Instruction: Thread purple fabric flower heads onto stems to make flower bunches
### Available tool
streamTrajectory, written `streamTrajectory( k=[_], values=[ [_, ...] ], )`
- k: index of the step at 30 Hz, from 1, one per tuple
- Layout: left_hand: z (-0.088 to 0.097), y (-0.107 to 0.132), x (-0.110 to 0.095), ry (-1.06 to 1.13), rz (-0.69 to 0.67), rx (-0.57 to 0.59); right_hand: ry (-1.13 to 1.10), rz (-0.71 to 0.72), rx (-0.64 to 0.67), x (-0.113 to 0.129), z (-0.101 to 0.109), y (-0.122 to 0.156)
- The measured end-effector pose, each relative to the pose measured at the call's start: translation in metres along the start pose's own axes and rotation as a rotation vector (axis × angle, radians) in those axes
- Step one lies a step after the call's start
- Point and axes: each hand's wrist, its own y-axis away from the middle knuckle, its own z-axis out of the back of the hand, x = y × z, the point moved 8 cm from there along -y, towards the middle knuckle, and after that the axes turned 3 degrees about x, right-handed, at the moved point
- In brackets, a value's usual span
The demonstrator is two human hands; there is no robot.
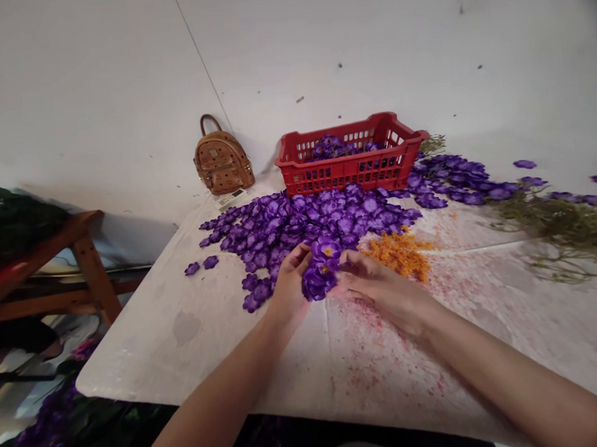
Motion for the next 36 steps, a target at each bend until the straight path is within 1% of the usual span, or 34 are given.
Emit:
streamTrajectory(
  k=[3, 5, 7, 9, 11, 13, 15, 17, 18, 19, 20, 23, 25, 28, 31, 34, 36],
  values=[
    [-0.004, 0.002, 0.003, 0.107, 0.037, -0.003, -0.026, 0.057, -0.068, 0.007, 0.005, -0.001],
    [-0.010, 0.003, 0.003, 0.110, 0.050, 0.027, -0.033, 0.115, -0.138, 0.012, 0.014, -0.001],
    [-0.015, 0.004, 0.001, 0.041, 0.048, 0.063, -0.037, 0.155, -0.199, 0.016, 0.023, -0.001],
    [-0.016, 0.006, -0.001, -0.083, 0.019, 0.081, -0.038, 0.171, -0.237, 0.020, 0.030, 0.001],
    [-0.015, 0.007, -0.002, -0.156, -0.017, 0.067, -0.032, 0.171, -0.239, 0.022, 0.032, 0.002],
    [-0.010, 0.006, -0.002, -0.132, -0.026, 0.031, -0.017, 0.180, -0.239, 0.024, 0.034, 0.002],
    [-0.006, 0.003, 0.000, -0.062, -0.016, 0.005, 0.068, 0.219, -0.286, 0.027, 0.038, 0.003],
    [-0.004, 0.001, 0.003, 0.008, 0.006, 0.007, 0.232, 0.283, -0.366, 0.033, 0.044, 0.006],
    [-0.004, -0.001, 0.006, 0.039, 0.023, 0.015, 0.309, 0.300, -0.381, 0.034, 0.044, 0.006],
    [-0.004, -0.001, 0.008, 0.067, 0.043, 0.019, 0.359, 0.298, -0.367, 0.034, 0.042, 0.005],
    [-0.003, -0.002, 0.010, 0.089, 0.061, 0.018, 0.375, 0.275, -0.327, 0.031, 0.039, 0.003],
    [0.000, -0.003, 0.014, 0.103, 0.081, -0.010, 0.288, 0.156, -0.166, 0.015, 0.026, -0.004],
    [0.001, -0.004, 0.014, 0.093, 0.072, -0.020, 0.219, 0.124, -0.123, 0.010, 0.019, -0.006],
    [-0.005, -0.002, 0.011, 0.055, 0.045, 0.023, 0.173, 0.144, -0.137, 0.012, 0.019, -0.006],
    [-0.013, 0.002, 0.003, -0.035, 0.011, 0.077, 0.170, 0.190, -0.141, 0.018, 0.022, -0.007],
    [-0.019, 0.007, -0.002, -0.095, -0.008, 0.110, 0.200, 0.227, -0.078, 0.022, 0.019, -0.008],
    [-0.020, 0.009, -0.005, -0.104, -0.035, 0.103, 0.273, 0.264, -0.019, 0.025, 0.013, -0.008]
  ],
)
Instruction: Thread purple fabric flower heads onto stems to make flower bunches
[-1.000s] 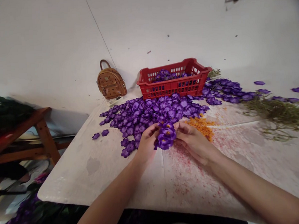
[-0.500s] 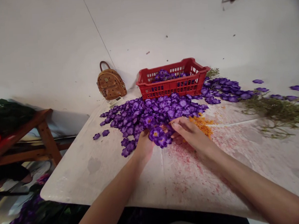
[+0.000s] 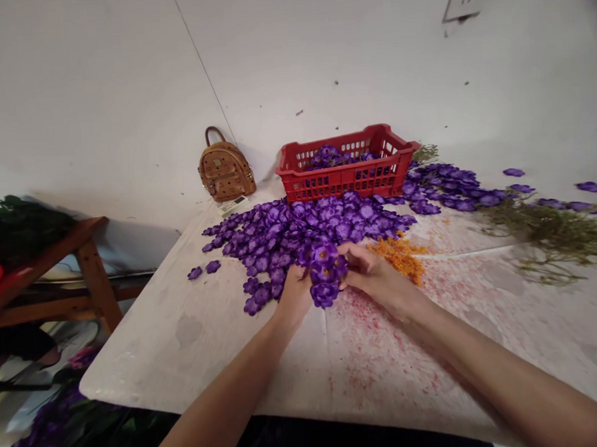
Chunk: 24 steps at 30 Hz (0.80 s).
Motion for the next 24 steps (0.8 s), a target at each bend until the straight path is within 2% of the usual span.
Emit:
streamTrajectory(
  k=[3, 8, 10, 13, 17, 21, 24],
  values=[
    [0.004, 0.003, -0.003, -0.030, -0.039, -0.077, 0.181, 0.071, 0.035, 0.006, -0.008, 0.001],
    [0.002, 0.008, -0.003, -0.030, -0.008, -0.110, 0.411, 0.174, -0.073, 0.011, -0.007, 0.004],
    [0.002, 0.008, -0.003, 0.001, 0.001, -0.116, 0.391, 0.200, -0.105, 0.010, -0.002, 0.003],
    [0.008, 0.006, -0.005, 0.042, -0.020, -0.177, 0.326, 0.152, -0.109, 0.004, 0.002, 0.001],
    [0.015, 0.004, -0.011, 0.029, -0.071, -0.259, 0.320, 0.138, -0.060, 0.002, -0.007, 0.000],
    [0.013, 0.005, -0.013, -0.004, -0.080, -0.254, 0.327, 0.194, -0.048, 0.008, -0.016, 0.002],
    [0.015, 0.002, -0.003, 0.088, -0.021, -0.239, 0.181, 0.143, -0.129, 0.005, -0.006, 0.001]
  ],
)
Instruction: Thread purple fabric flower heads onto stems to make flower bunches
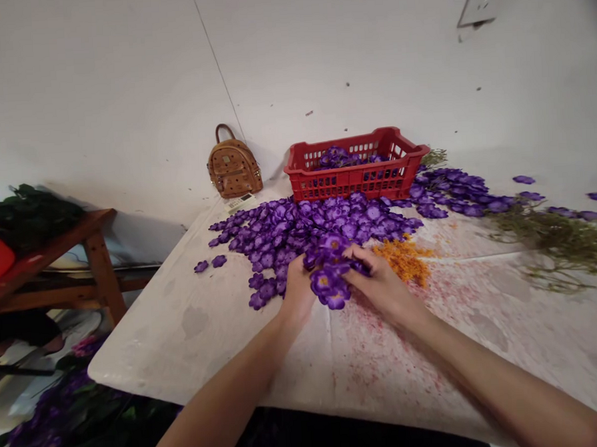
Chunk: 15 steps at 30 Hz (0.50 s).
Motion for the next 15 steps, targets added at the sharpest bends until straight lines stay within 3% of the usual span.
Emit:
streamTrajectory(
  k=[4, 9, 12, 15],
  values=[
    [0.003, -0.004, 0.017, 0.165, 0.170, -0.002, -0.373, -0.200, -0.146, -0.019, 0.012, 0.002],
    [-0.003, 0.002, 0.014, 0.226, 0.277, 0.076, -0.660, -0.271, -0.180, -0.022, 0.016, 0.002],
    [-0.007, -0.016, -0.012, 0.151, 0.256, 0.105, -0.680, -0.276, -0.169, -0.022, 0.020, 0.000],
    [-0.015, -0.072, -0.074, 0.019, 0.031, 0.076, -0.625, -0.284, -0.208, -0.022, 0.026, 0.000]
  ],
)
